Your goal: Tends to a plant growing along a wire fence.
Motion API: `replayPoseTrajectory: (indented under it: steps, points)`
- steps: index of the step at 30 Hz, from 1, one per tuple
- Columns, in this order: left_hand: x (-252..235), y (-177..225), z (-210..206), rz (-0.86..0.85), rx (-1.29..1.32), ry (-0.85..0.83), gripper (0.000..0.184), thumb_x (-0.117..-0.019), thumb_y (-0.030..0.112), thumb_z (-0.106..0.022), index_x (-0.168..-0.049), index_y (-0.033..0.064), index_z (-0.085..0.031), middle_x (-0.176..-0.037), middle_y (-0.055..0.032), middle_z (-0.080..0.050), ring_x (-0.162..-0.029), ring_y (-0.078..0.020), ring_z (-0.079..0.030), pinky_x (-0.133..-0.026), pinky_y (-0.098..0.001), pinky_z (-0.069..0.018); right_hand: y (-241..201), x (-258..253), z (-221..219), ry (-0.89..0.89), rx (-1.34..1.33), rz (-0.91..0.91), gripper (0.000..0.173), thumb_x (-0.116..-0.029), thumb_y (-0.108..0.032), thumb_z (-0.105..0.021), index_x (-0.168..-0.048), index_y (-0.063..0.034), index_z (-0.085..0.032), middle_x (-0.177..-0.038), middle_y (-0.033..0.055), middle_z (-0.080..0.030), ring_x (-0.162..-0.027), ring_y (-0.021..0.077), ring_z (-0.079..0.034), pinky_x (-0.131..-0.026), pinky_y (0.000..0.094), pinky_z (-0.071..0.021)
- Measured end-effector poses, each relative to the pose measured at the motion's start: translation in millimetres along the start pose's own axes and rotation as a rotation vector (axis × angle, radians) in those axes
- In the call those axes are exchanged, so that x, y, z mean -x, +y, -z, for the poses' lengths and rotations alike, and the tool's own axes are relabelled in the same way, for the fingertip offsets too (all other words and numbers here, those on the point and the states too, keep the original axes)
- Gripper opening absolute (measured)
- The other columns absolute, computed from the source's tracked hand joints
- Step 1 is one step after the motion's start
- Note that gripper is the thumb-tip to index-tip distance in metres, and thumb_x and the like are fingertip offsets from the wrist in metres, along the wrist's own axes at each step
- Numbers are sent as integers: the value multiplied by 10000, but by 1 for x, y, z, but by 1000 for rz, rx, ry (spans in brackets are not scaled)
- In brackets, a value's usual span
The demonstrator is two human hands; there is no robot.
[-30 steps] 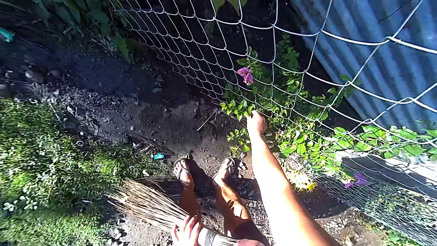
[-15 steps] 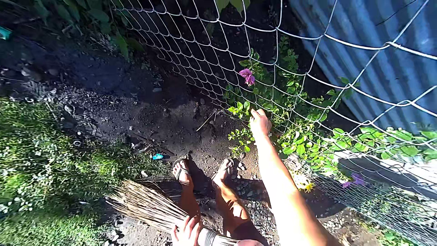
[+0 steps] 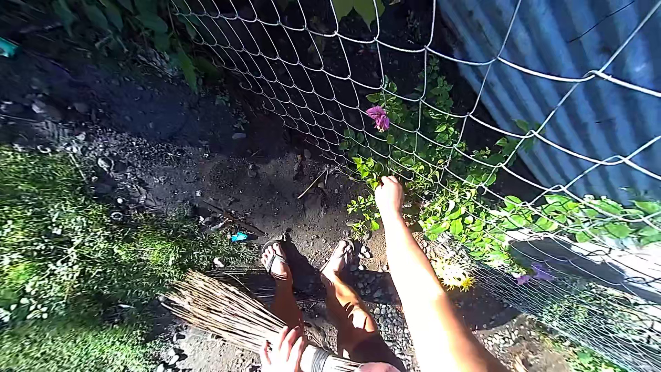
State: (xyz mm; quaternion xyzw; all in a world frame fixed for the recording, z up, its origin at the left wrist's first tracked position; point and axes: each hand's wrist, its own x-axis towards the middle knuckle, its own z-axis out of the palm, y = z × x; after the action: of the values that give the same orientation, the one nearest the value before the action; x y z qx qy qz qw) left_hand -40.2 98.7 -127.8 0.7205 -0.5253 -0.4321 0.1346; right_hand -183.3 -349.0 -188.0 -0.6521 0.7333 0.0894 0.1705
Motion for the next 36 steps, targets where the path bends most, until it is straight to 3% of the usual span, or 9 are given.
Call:
replayPoseTrajectory:
  steps: [10,13,18,24,26,28,32,34,36]
  points:
    - [-1,-2,0,-9,-8,14,562,-611,112,-877,-1157,86,-748,-1288,-188,-694,-1331,-497,-543,-1058,-814,-289,-7,0,1,-111,-143,-372,264,-1028,-225,-553,-1114,-73,-751,-1137,194,-722,-1103,384,-671,-909,614,-508]
    - [-1,1,5,10,35,-26,523,-678,101,-860,-1187,68,-743,-1312,-218,-677,-1349,-519,-517,-1073,-822,-258,-7,-2,-2,-79,-232,-449,273,-1019,-278,-588,-1029,-63,-757,-1080,191,-726,-1058,376,-672,-881,602,-504]
    - [-2,0,6,5,19,-21,528,-668,94,-858,-1184,78,-745,-1305,-205,-684,-1348,-505,-524,-1075,-815,-263,-21,-12,-5,-12,-326,-492,292,-1020,-341,-603,-1032,-99,-766,-1060,142,-743,-1040,338,-681,-884,587,-504]
    - [0,-4,5,-14,9,-3,542,-661,123,-863,-1188,87,-742,-1303,-194,-686,-1347,-486,-532,-1078,-807,-270,-50,-24,-1,112,-458,-506,245,-1003,-285,-608,-947,-110,-770,-975,113,-748,-983,302,-682,-857,548,-493]
    - [0,-5,5,-11,7,-3,530,-670,134,-862,-1184,88,-743,-1305,-191,-686,-1348,-484,-533,-1080,-805,-271,-56,-29,-3,169,-547,-499,208,-990,-256,-632,-1019,-105,-773,-1024,124,-741,-1020,299,-671,-887,538,-490]
    - [0,-5,5,-13,5,-3,512,-680,140,-855,-1177,89,-744,-1303,-190,-687,-1347,-483,-534,-1079,-807,-273,-58,-31,-11,190,-686,-473,282,-991,-213,-666,-1236,-89,-732,-1191,134,-724,-1125,286,-660,-988,507,-485]
    - [-2,-3,6,-18,24,5,523,-665,105,-862,-1173,77,-745,-1295,-203,-689,-1334,-494,-541,-1067,-814,-273,-61,-25,-30,220,-1039,-434,481,-1003,-85,-628,-1472,-57,-528,-1254,165,-636,-872,196,-628,-785,361,-531]
    - [-2,-4,6,-16,11,3,533,-661,131,-875,-1177,91,-744,-1301,-192,-688,-1343,-483,-539,-1075,-808,-275,-65,-20,-28,182,-1219,-423,560,-1026,-50,-573,-1558,-87,-404,-1422,165,-529,-881,152,-601,-751,306,-514]
    - [-2,-4,4,-24,2,12,533,-654,152,-875,-1168,94,-747,-1292,-190,-694,-1329,-487,-550,-1061,-813,-289,-64,-18,-26,161,-1305,-414,580,-1034,-30,-541,-1581,-101,-362,-1461,156,-492,-923,146,-605,-760,287,-517]
